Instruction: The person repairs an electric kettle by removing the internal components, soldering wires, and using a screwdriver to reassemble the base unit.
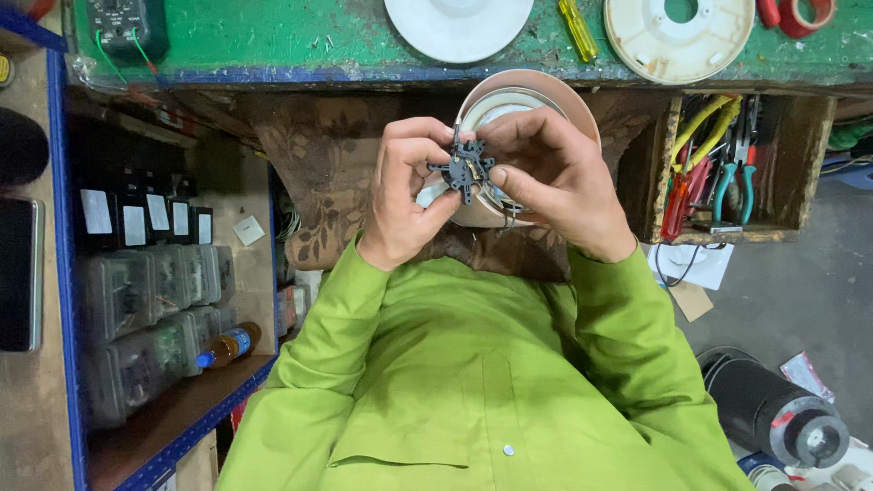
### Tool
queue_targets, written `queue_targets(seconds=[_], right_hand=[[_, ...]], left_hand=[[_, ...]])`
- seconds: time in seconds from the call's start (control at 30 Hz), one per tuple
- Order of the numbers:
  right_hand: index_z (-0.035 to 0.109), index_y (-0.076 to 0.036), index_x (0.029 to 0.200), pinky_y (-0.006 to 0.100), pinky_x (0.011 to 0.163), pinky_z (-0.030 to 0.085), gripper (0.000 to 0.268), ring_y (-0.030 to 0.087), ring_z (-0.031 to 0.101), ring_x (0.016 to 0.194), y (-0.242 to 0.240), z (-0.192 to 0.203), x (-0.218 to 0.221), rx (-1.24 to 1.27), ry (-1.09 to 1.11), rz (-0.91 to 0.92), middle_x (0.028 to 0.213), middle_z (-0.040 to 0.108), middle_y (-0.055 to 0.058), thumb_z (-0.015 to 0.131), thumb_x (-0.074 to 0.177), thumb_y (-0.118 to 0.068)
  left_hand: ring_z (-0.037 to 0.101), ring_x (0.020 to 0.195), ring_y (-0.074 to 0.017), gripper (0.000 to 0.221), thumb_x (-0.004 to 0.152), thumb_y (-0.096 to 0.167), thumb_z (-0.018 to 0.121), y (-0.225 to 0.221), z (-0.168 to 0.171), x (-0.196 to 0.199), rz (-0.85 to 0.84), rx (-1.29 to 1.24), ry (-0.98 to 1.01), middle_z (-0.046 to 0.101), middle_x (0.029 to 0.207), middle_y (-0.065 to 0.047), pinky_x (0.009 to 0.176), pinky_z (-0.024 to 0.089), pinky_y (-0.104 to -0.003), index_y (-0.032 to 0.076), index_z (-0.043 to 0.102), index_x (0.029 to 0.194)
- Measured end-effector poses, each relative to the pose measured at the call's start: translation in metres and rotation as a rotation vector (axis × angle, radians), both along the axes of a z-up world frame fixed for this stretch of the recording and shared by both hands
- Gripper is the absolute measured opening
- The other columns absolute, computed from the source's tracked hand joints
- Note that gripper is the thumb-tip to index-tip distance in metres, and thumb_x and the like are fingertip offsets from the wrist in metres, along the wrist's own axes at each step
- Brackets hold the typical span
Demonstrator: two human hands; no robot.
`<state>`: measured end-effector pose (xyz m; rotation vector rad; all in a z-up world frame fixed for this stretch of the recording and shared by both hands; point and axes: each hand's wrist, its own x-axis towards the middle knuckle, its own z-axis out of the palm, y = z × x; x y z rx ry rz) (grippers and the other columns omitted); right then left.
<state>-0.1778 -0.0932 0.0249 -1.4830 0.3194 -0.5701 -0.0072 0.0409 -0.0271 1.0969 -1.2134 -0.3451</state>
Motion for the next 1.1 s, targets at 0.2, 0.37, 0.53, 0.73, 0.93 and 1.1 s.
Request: queue_targets(seconds=[0.2, 0.37, 0.53, 0.73, 0.93, 1.1], right_hand=[[0.057, 0.009, 0.127, 0.037, 0.100, 0.060, 0.032, 0.023, 0.066, 0.120, 0.000, 0.000, 0.000, 0.024, -0.019, 0.016, 0.131, 0.061, 0.022, 0.074, 0.100, 0.003], [0.057, 0.008, 0.127, 0.037, 0.101, 0.060, 0.033, 0.024, 0.068, 0.122, -0.003, -0.006, -0.001, 0.021, -0.015, 0.028, 0.133, 0.062, 0.021, 0.074, 0.100, 0.002], [0.056, 0.008, 0.127, 0.038, 0.101, 0.061, 0.032, 0.026, 0.070, 0.123, -0.003, -0.007, -0.001, 0.026, -0.032, 0.014, 0.133, 0.062, 0.023, 0.074, 0.100, 0.003], [0.059, 0.008, 0.132, 0.043, 0.102, 0.062, 0.037, 0.029, 0.071, 0.122, -0.007, -0.003, -0.001, -0.073, -0.004, -0.017, 0.130, 0.066, 0.021, 0.076, 0.099, 0.001], [0.062, 0.006, 0.132, 0.048, 0.108, 0.058, 0.033, 0.029, 0.071, 0.123, -0.014, 0.021, -0.016, -0.092, -0.024, -0.078, 0.127, 0.070, 0.021, 0.073, 0.102, 0.003], [0.071, 0.000, 0.126, 0.045, 0.097, 0.061, 0.026, 0.027, 0.076, 0.108, -0.069, 0.034, -0.047, -0.447, 0.083, -0.250, 0.111, 0.075, 0.016, 0.076, 0.101, 0.001]], left_hand=[[0.069, 0.120, -0.0376, 0.041, 0.089, 0.002, 0.090, -0.002, -0.003, 0.002, 0.076, -0.007, -0.110, 0.055, 0.123, -0.015, 0.101, 0.062, -0.047, 0.005, 0.056, 0.111], [0.069, 0.117, -0.0374, 0.044, 0.087, 0.004, 0.092, -0.002, 0.001, -0.003, 0.091, 0.009, -0.129, 0.058, 0.123, -0.014, 0.101, 0.059, -0.048, 0.008, 0.056, 0.111], [0.071, 0.117, -0.0353, 0.044, 0.087, 0.006, 0.092, -0.002, 0.002, -0.006, 0.101, 0.012, -0.136, 0.064, 0.125, -0.013, 0.100, 0.058, -0.045, 0.010, 0.056, 0.111], [0.073, 0.118, -0.0390, 0.044, 0.089, 0.003, 0.086, 0.000, 0.010, -0.009, 0.075, 0.051, -0.104, 0.069, 0.131, -0.017, 0.095, 0.059, -0.050, 0.011, 0.053, 0.118], [0.076, 0.111, -0.0403, 0.041, 0.091, 0.006, 0.084, -0.002, 0.009, -0.015, 0.097, 0.058, -0.184, 0.072, 0.132, -0.023, 0.088, 0.062, -0.047, 0.007, 0.052, 0.116], [0.079, 0.107, -0.0406, 0.049, 0.086, 0.003, 0.092, -0.004, 0.014, -0.017, 0.160, 0.075, -0.155, 0.074, 0.124, -0.026, 0.087, 0.063, -0.042, 0.002, 0.050, 0.111]])
